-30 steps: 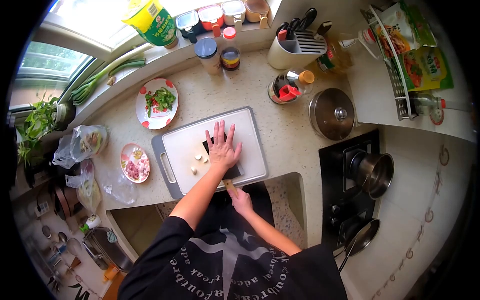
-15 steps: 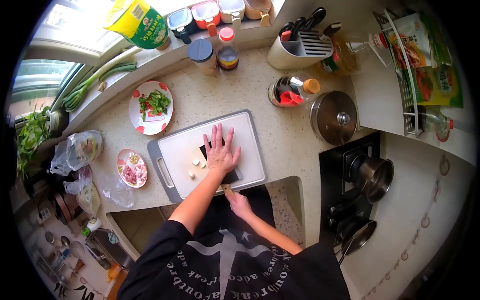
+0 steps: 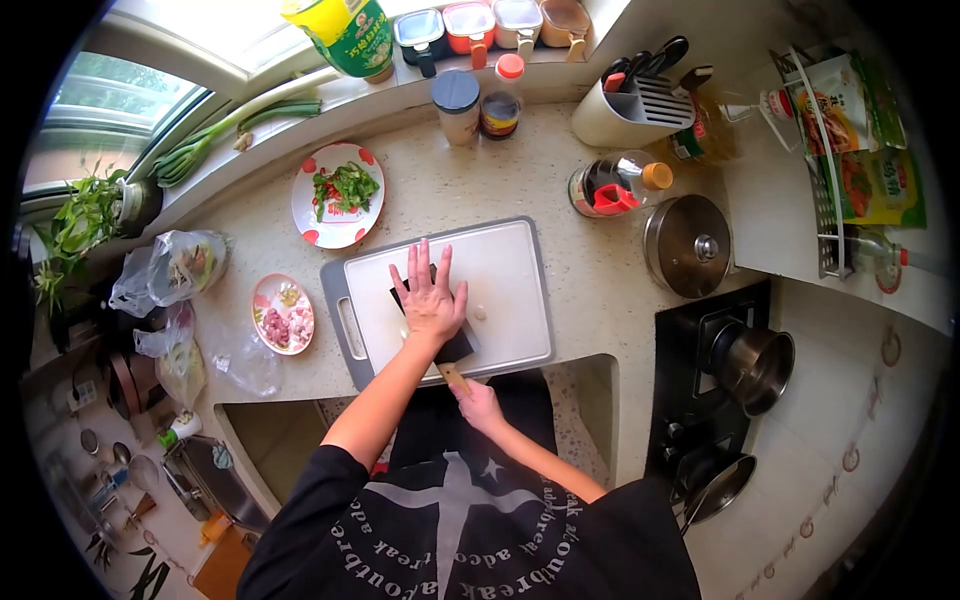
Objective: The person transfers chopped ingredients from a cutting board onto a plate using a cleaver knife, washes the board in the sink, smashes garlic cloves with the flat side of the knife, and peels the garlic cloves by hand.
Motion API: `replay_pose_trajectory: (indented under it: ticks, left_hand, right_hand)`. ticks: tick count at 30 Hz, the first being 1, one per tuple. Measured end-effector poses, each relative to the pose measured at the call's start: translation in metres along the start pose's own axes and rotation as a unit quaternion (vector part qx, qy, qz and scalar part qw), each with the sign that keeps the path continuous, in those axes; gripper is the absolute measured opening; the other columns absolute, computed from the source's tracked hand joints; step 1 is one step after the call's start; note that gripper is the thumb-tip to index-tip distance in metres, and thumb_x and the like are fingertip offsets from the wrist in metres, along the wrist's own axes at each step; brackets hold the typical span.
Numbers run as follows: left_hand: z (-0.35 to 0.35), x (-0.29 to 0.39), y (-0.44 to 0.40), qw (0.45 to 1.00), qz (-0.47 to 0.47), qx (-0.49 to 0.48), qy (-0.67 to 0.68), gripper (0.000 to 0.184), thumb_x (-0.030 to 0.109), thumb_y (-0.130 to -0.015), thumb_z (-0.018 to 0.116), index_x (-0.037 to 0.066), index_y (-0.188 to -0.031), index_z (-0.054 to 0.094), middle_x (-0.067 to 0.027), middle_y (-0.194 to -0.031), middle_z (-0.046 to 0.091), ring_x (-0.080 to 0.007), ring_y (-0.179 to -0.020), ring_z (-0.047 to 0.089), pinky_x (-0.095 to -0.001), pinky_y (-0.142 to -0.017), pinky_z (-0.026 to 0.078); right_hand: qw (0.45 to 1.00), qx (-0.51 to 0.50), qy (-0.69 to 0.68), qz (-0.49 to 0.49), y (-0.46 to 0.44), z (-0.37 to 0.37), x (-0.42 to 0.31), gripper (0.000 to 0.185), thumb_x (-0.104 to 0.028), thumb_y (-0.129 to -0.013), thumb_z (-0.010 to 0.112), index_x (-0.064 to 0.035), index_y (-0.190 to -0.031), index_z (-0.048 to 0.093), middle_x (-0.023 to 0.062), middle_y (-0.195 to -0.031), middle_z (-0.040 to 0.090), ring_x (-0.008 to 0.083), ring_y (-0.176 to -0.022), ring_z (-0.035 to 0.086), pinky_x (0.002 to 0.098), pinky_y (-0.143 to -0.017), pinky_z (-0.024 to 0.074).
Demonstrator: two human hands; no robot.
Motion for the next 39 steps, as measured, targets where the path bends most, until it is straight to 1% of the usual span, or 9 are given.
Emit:
replay_pose_trajectory:
  ticks: [4, 10, 13, 16, 23, 26, 30, 35, 39]
  left_hand:
    - [0.007, -0.019, 0.0, 1.0, -0.018, -0.01, -0.017, 0.073, 0.043, -0.09, 0.06, 0.021, -0.155, 0.036, -0.0151, -0.162, 0.024, -0.0338, -0.152, 0.018, -0.0639, -0.12, 0.004]
    - [0.021, -0.026, 0.004, 0.998, -0.037, -0.05, -0.021, 0.073, 0.047, -0.092, 0.056, 0.022, -0.157, 0.033, -0.0148, -0.165, 0.019, -0.0344, -0.154, 0.014, -0.0638, -0.12, 0.003]
    - [0.023, -0.027, 0.002, 0.998, -0.037, -0.05, -0.023, 0.075, 0.048, -0.091, 0.057, 0.023, -0.157, 0.033, -0.0151, -0.165, 0.017, -0.0349, -0.154, 0.011, -0.0647, -0.12, 0.004]
    - [0.025, -0.027, 0.004, 0.997, -0.039, -0.056, -0.028, 0.074, 0.048, -0.091, 0.058, 0.024, -0.157, 0.033, -0.0153, -0.165, 0.017, -0.0355, -0.154, 0.011, -0.0654, -0.12, 0.006]
    - [0.03, -0.028, 0.0, 0.996, -0.039, -0.076, -0.035, 0.077, 0.05, -0.09, 0.057, 0.022, -0.157, 0.033, -0.0161, -0.166, 0.016, -0.0363, -0.154, 0.011, -0.0652, -0.12, 0.005]
    - [0.033, -0.03, -0.003, 0.994, -0.05, -0.095, -0.025, 0.077, 0.053, -0.087, 0.06, 0.025, -0.155, 0.037, -0.0144, -0.165, 0.016, -0.0358, -0.154, 0.01, -0.0666, -0.119, 0.007]
    - [0.039, -0.03, -0.003, 0.991, -0.056, -0.119, -0.017, 0.08, 0.054, -0.085, 0.061, 0.024, -0.155, 0.037, -0.0154, -0.166, 0.016, -0.0363, -0.154, 0.011, -0.0666, -0.119, 0.007]
    - [0.04, -0.032, -0.004, 0.992, -0.053, -0.118, -0.005, 0.081, 0.052, -0.085, 0.061, 0.024, -0.157, 0.034, -0.0163, -0.166, 0.016, -0.0364, -0.154, 0.011, -0.0655, -0.119, 0.005]
    - [0.037, -0.033, -0.004, 0.994, -0.054, -0.095, -0.004, 0.081, 0.051, -0.085, 0.061, 0.024, -0.156, 0.034, -0.0166, -0.166, 0.016, -0.0361, -0.154, 0.012, -0.0648, -0.12, 0.006]
  right_hand:
    - [1.0, 0.007, 0.001, -0.005, -0.009, 0.012, 0.002, 0.048, -0.045, -0.102, 0.059, -0.0025, -0.079, 0.06, 0.0039, -0.055, 0.053, 0.0127, -0.049, 0.053, 0.0315, -0.049, 0.0437]
    - [0.999, 0.008, -0.023, 0.042, -0.009, 0.015, 0.012, 0.053, -0.049, -0.099, 0.061, -0.0015, -0.075, 0.062, 0.0033, -0.055, 0.056, 0.0124, -0.048, 0.056, 0.0295, -0.048, 0.0449]
    - [0.996, 0.005, -0.024, 0.082, -0.008, 0.015, 0.011, 0.056, -0.051, -0.097, 0.063, -0.0009, -0.073, 0.065, 0.0036, -0.056, 0.058, 0.0124, -0.049, 0.058, 0.0285, -0.048, 0.0456]
    - [0.982, 0.021, -0.016, 0.188, -0.001, 0.01, 0.015, 0.059, -0.053, -0.096, 0.064, -0.0005, -0.07, 0.066, 0.0042, -0.055, 0.06, 0.0125, -0.049, 0.059, 0.0285, -0.048, 0.0456]
    - [0.983, -0.011, -0.016, 0.183, -0.012, 0.016, 0.025, 0.063, -0.058, -0.095, 0.062, -0.0019, -0.065, 0.064, 0.0043, -0.055, 0.059, 0.0138, -0.048, 0.057, 0.03, -0.048, 0.0445]
    - [0.98, -0.038, -0.007, 0.194, -0.016, 0.016, 0.021, 0.064, -0.058, -0.097, 0.059, -0.0028, -0.065, 0.062, 0.004, -0.054, 0.058, 0.0143, -0.048, 0.057, 0.0301, -0.048, 0.044]
    - [0.98, -0.048, -0.01, 0.194, -0.007, 0.019, 0.018, 0.065, -0.058, -0.098, 0.056, -0.002, -0.066, 0.061, 0.005, -0.056, 0.058, 0.0147, -0.048, 0.056, 0.0301, -0.048, 0.0428]
    - [0.981, -0.045, 0.002, 0.188, -0.012, 0.016, -0.004, 0.068, -0.059, -0.099, 0.055, -0.0014, -0.063, 0.061, 0.0056, -0.055, 0.057, 0.0153, -0.048, 0.055, 0.0306, -0.047, 0.0422]
    - [0.982, -0.039, 0.016, 0.183, -0.013, 0.017, 0.01, 0.068, -0.059, -0.098, 0.056, -0.0009, -0.063, 0.061, 0.0057, -0.055, 0.057, 0.0153, -0.047, 0.055, 0.0308, -0.047, 0.0421]
Point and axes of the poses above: each hand's wrist, its own y-axis away from the middle knuckle, its own z-axis out of the palm, x = y × z, the point moved 10 cm from there along -y, towards the middle knuckle
